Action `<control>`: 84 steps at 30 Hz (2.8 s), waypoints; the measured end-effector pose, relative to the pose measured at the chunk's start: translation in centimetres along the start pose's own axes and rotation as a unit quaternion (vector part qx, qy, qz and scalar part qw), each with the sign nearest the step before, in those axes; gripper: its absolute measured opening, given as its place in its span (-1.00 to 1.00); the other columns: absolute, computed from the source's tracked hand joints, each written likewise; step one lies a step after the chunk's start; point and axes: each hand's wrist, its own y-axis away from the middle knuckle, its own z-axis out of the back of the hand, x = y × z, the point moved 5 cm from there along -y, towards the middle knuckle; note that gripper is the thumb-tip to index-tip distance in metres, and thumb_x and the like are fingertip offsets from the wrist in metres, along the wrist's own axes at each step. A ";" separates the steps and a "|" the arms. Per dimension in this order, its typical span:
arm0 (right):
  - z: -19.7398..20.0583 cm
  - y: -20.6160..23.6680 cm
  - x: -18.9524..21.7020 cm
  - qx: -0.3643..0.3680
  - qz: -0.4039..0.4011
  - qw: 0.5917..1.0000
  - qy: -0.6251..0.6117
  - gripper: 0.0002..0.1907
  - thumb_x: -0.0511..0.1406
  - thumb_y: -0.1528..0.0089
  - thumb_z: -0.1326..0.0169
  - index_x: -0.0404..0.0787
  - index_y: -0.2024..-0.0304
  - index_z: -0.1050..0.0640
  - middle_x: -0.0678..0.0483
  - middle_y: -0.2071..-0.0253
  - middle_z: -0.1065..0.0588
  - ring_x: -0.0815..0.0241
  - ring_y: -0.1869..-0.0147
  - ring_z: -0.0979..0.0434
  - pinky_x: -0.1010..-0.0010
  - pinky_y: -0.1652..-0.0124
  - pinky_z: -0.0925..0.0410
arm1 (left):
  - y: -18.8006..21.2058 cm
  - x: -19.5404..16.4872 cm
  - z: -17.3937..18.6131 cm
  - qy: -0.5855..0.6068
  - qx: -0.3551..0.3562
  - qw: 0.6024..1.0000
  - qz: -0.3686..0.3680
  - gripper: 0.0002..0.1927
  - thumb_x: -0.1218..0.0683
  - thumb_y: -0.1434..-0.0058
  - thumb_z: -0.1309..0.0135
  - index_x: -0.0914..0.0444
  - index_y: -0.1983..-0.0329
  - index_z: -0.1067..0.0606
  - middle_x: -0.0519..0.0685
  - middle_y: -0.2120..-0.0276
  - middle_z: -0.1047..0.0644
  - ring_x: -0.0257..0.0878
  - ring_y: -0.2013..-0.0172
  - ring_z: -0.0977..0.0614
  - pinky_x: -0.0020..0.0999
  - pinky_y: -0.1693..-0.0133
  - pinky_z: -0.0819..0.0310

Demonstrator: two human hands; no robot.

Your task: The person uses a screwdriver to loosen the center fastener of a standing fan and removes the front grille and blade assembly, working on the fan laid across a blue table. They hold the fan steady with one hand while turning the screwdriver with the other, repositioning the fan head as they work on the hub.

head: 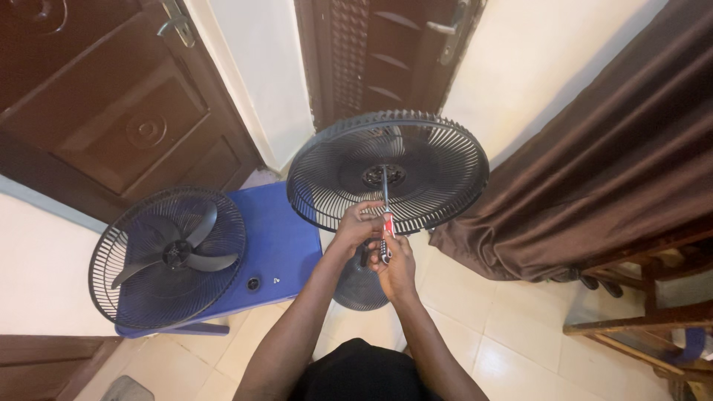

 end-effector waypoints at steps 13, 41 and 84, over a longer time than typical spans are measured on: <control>-0.1 -0.1 -0.1 0.037 -0.037 0.995 -0.082 -0.72 -0.18 -0.41 0.11 -0.28 0.08 -0.45 -0.05 0.36 -0.54 0.25 0.49 -0.45 0.45 0.54 -0.25 | 0.2 -0.2 0.0 -0.050 -0.033 0.998 0.006 -0.40 0.06 -0.09 -0.36 0.34 -0.18 -0.47 0.05 0.38 -0.65 -0.28 0.43 -0.68 -0.43 0.39 -0.58; -1.6 4.4 3.5 -0.044 0.090 0.790 0.605 -0.63 -0.19 -0.28 -0.10 -0.26 -0.07 -0.51 -0.03 0.38 -0.66 0.22 0.36 -0.67 0.46 0.38 -0.45 | 2.3 3.3 1.2 -0.098 0.020 0.990 -0.100 -0.48 0.12 -0.17 -0.31 0.31 -0.20 -0.50 -0.01 0.27 -0.62 -0.36 0.30 -0.62 -0.44 0.25 -0.54; -8.5 -22.9 -50.0 0.208 0.015 0.670 0.712 -0.67 -0.18 -0.21 -0.20 -0.22 0.06 -0.55 -0.22 0.28 -0.59 -0.27 0.16 -0.61 0.02 0.18 -0.44 | -3.1 24.7 51.8 -0.366 -0.416 0.827 0.096 -0.85 0.13 -0.25 -0.10 0.23 0.15 -0.58 0.20 0.21 -0.62 0.17 0.18 -0.66 0.00 0.11 -0.55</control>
